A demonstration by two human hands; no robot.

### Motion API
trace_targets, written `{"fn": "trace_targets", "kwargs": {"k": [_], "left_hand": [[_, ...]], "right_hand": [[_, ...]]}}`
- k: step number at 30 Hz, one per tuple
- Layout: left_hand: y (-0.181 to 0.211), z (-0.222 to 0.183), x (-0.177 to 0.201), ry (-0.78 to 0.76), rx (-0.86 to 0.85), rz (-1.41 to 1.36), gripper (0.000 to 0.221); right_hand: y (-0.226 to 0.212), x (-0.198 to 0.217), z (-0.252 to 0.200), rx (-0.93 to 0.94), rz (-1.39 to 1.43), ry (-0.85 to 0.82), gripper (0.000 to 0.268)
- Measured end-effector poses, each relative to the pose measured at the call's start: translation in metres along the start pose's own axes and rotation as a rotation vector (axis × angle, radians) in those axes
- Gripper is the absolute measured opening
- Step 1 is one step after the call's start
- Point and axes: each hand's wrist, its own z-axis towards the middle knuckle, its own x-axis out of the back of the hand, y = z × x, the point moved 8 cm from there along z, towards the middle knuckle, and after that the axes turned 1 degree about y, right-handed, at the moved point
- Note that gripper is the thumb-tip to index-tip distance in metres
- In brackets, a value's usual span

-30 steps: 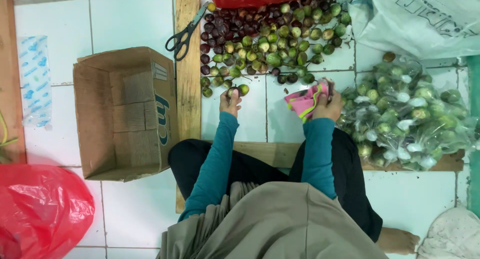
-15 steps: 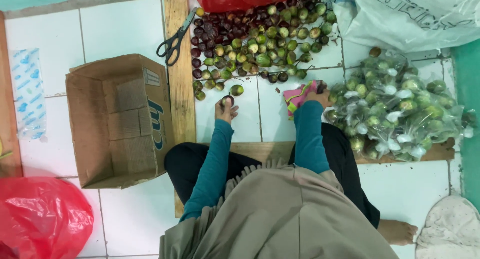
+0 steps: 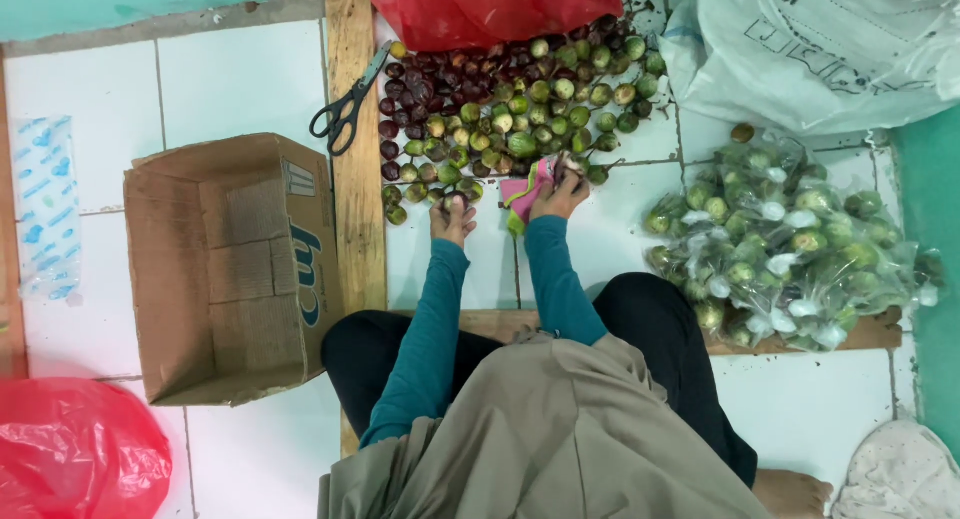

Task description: Bagging small fruits from a pile into individual plastic bags while sitting on the floor

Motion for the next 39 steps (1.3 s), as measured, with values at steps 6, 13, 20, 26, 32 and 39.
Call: {"fn": "trace_targets", "kwargs": {"k": [6, 13, 20, 26, 32, 39], "left_hand": [[0.011, 0.009, -0.015, 0.01, -0.043, 0.033, 0.073], [0.033, -0.025, -0.01, 0.067, -0.053, 0.136, 0.076], [0.009, -0.021, 0.004, 0.09, -0.04, 0.097, 0.072], [0.003, -0.028, 0.032, 0.134, -0.052, 0.053, 0.071], [0.004, -0.04, 0.049, 0.129, -0.022, -0.009, 0.073], [0.04, -0.102, 0.021, -0.096, -0.075, -0.29, 0.063]], "right_hand": [[-0.001, -0.022, 0.014, -0.016, 0.005, -0.05, 0.042], [-0.115, 0.107, -0.017, 0.136, 0.237, 0.084, 0.038], [-0.1, 0.071, -0.095, 0.265, 0.205, -0.222, 0.033], [-0.128, 0.013, -0.034, 0.407, 0.189, -0.299, 0.034], [-0.25, 0.123, 0.021, 0.326, 0.49, -0.141, 0.025], [-0.281, 0.218, 0.034, 0.306, 0.587, -0.238, 0.027]]}}
